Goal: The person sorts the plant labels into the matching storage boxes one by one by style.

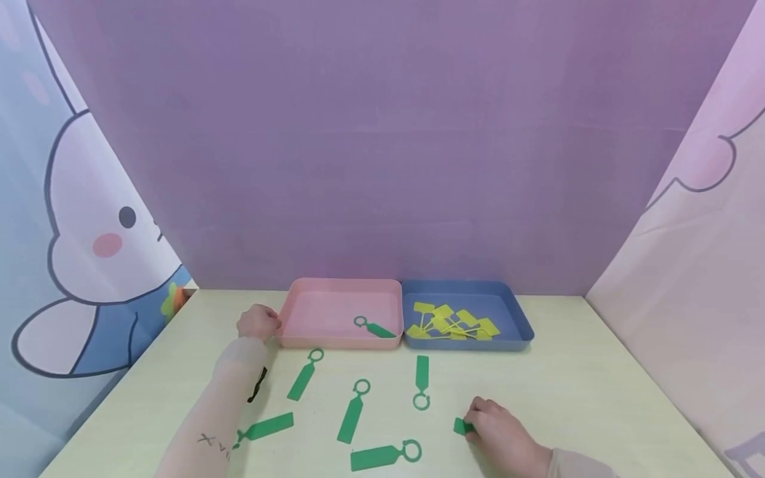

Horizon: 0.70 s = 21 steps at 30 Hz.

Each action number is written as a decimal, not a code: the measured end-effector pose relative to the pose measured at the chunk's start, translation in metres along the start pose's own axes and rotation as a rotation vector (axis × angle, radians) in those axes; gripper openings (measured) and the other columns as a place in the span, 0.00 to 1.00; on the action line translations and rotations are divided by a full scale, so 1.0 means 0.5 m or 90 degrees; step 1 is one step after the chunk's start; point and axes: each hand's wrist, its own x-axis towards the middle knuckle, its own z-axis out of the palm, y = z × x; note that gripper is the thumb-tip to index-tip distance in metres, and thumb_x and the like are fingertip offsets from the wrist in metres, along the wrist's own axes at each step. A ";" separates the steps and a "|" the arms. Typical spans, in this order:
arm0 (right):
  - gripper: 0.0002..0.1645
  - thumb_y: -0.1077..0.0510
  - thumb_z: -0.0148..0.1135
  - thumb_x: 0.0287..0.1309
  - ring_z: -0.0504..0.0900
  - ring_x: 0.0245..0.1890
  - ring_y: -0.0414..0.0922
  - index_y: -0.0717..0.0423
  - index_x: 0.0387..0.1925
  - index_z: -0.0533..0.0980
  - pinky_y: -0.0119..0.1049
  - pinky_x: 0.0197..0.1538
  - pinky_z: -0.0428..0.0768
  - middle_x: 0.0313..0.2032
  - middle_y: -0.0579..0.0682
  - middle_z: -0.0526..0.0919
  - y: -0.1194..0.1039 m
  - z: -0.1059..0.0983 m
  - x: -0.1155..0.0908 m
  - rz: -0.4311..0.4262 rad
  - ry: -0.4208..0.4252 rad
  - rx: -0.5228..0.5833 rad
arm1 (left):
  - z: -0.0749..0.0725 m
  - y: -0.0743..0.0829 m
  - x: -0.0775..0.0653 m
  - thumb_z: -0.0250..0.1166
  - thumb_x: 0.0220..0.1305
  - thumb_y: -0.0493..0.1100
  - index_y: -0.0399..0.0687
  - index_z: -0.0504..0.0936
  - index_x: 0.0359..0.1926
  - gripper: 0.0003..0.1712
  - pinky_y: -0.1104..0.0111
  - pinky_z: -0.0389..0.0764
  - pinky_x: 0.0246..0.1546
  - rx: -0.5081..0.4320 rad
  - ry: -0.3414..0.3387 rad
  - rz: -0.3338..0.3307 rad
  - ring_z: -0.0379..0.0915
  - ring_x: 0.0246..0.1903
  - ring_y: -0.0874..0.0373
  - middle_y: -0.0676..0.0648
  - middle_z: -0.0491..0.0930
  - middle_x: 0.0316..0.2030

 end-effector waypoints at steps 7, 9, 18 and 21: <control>0.07 0.61 0.67 0.45 0.72 0.26 0.37 0.58 0.29 0.80 0.29 0.30 0.75 0.26 0.44 0.75 0.008 -0.003 0.004 -0.068 0.009 -0.044 | -0.007 0.003 0.000 0.57 0.55 0.39 0.35 0.81 0.40 0.14 0.51 0.72 0.42 -0.011 -0.008 0.000 0.75 0.38 0.40 0.36 0.81 0.38; 0.06 0.61 0.67 0.45 0.73 0.26 0.36 0.58 0.29 0.80 0.29 0.30 0.75 0.26 0.44 0.76 0.014 -0.007 0.008 -0.090 -0.006 -0.026 | -0.008 0.004 -0.001 0.57 0.55 0.39 0.35 0.81 0.40 0.14 0.51 0.72 0.42 -0.011 -0.009 -0.001 0.75 0.38 0.40 0.36 0.81 0.38; 0.04 0.60 0.66 0.46 0.75 0.28 0.31 0.54 0.28 0.82 0.26 0.32 0.77 0.27 0.40 0.77 0.025 -0.011 0.014 -0.089 -0.031 0.071 | -0.004 -0.001 0.001 0.58 0.54 0.39 0.36 0.82 0.39 0.14 0.52 0.72 0.42 -0.002 -0.008 0.001 0.75 0.38 0.40 0.36 0.82 0.37; 0.05 0.59 0.66 0.47 0.73 0.27 0.29 0.54 0.30 0.82 0.26 0.32 0.76 0.28 0.40 0.78 0.028 -0.010 0.018 -0.074 -0.041 0.094 | 0.001 -0.003 0.005 0.58 0.54 0.39 0.36 0.82 0.39 0.14 0.51 0.72 0.43 -0.001 -0.006 0.003 0.75 0.38 0.40 0.37 0.82 0.37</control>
